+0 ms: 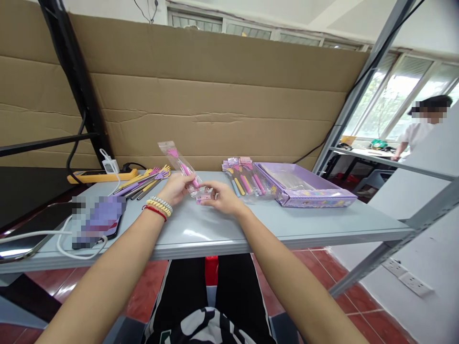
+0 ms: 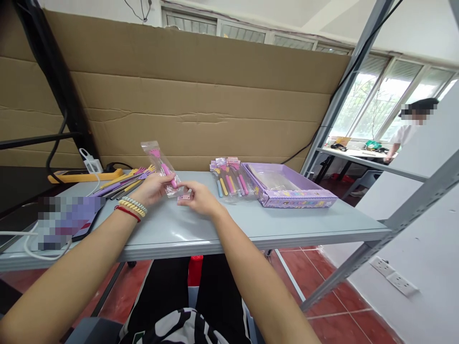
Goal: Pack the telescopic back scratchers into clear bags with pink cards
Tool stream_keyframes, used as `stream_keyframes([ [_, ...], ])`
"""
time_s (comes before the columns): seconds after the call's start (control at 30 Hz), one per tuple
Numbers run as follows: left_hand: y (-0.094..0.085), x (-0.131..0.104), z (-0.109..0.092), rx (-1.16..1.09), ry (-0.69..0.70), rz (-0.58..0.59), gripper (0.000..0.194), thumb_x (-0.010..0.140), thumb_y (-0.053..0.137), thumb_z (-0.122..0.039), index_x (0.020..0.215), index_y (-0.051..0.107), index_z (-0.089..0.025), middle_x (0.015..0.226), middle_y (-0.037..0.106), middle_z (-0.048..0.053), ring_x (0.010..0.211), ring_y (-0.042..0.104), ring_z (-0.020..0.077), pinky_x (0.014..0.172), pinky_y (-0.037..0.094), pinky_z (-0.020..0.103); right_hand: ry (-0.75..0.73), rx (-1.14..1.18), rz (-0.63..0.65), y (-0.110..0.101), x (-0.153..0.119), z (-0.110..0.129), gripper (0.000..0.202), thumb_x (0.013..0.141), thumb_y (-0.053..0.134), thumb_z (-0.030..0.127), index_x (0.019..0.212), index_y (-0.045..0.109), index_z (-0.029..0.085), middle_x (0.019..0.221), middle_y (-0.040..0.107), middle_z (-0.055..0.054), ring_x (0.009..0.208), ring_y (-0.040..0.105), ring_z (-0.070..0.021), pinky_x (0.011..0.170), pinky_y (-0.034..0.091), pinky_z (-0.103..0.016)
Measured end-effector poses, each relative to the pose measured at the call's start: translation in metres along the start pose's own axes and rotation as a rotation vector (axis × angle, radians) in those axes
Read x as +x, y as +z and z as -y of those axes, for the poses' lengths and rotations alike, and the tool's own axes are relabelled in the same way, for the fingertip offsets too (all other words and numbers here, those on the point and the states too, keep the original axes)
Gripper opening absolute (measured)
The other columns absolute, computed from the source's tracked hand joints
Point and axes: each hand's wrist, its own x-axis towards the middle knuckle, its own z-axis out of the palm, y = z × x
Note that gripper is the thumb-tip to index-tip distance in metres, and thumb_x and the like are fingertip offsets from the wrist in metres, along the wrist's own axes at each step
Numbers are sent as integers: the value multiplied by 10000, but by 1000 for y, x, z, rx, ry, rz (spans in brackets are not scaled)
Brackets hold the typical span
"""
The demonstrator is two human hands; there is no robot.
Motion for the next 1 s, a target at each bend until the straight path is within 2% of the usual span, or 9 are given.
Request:
stream_keyframes([
  [0.07, 3, -2, 3, 38, -57, 52, 238, 615, 795, -257, 642, 598, -127, 563, 600, 22, 527, 574, 132, 522, 502, 266, -14, -53, -66, 1, 2, -2, 137, 774, 663, 250, 896, 673, 188, 796, 586, -8, 629, 474, -102, 669, 414, -258],
  [0.1, 5, -3, 4, 56, -79, 76, 243, 607, 802, -253, 687, 609, -129, 580, 607, 20, 532, 581, 137, 522, 509, 275, -9, -66, -90, 1, 4, -2, 84, 800, 628, 255, 818, 664, 181, 751, 580, -7, 638, 474, -110, 660, 406, -255],
  [0.27, 13, -8, 7, 124, -110, 124, 347, 584, 824, -245, 847, 626, -136, 668, 634, 21, 578, 611, 140, 548, 519, 277, 37, -81, -137, 1, 5, 0, 154, 794, 587, 250, 662, 570, 174, 685, 529, 6, 643, 457, -115, 628, 376, -245],
  [0.37, 14, -11, 4, 162, -109, 190, 372, 592, 826, -324, 834, 620, -133, 656, 624, 25, 566, 600, 144, 516, 496, 269, 79, -71, -140, 2, 4, 2, 159, 768, 602, 265, 652, 542, 175, 672, 532, 9, 635, 457, -114, 611, 361, -241],
  [0.5, 16, -15, 1, 118, -98, 238, 383, 631, 790, -437, 783, 602, -139, 629, 591, 12, 547, 566, 131, 507, 477, 270, 187, -59, -128, 1, 3, 1, 280, 745, 633, 413, 644, 521, 177, 592, 514, 25, 566, 427, -105, 545, 314, -236],
  [0.67, 15, -14, 2, 214, -11, 329, 370, 548, 851, -266, 807, 617, -145, 702, 623, 2, 629, 583, 118, 593, 466, 243, 261, -184, -136, -1, 5, -4, 333, 722, 607, 421, 541, 467, 179, 509, 467, 35, 526, 389, -89, 509, 260, -232],
  [0.73, 14, -12, 5, 241, 11, 331, 365, 532, 856, -258, 781, 615, -145, 700, 625, 1, 634, 580, 120, 591, 462, 242, 287, -198, -129, -1, 5, -6, 369, 717, 600, 442, 512, 438, 182, 480, 437, 38, 512, 373, -85, 500, 248, -232],
  [0.9, 13, -10, 7, 152, 22, 318, 387, 544, 854, -341, 789, 638, -133, 723, 639, 20, 675, 607, 136, 656, 499, 272, 391, -99, -133, -3, 6, -9, 420, 681, 640, 549, 581, 432, 197, 460, 453, 45, 469, 410, -94, 476, 262, -233],
  [1.0, 13, -12, 5, 123, 17, 375, 371, 565, 846, -353, 774, 646, -121, 726, 650, 34, 669, 612, 134, 662, 502, 270, 405, 47, -147, -5, 7, -7, 415, 614, 717, 511, 701, 454, 201, 489, 515, 52, 458, 462, -104, 468, 307, -228],
])
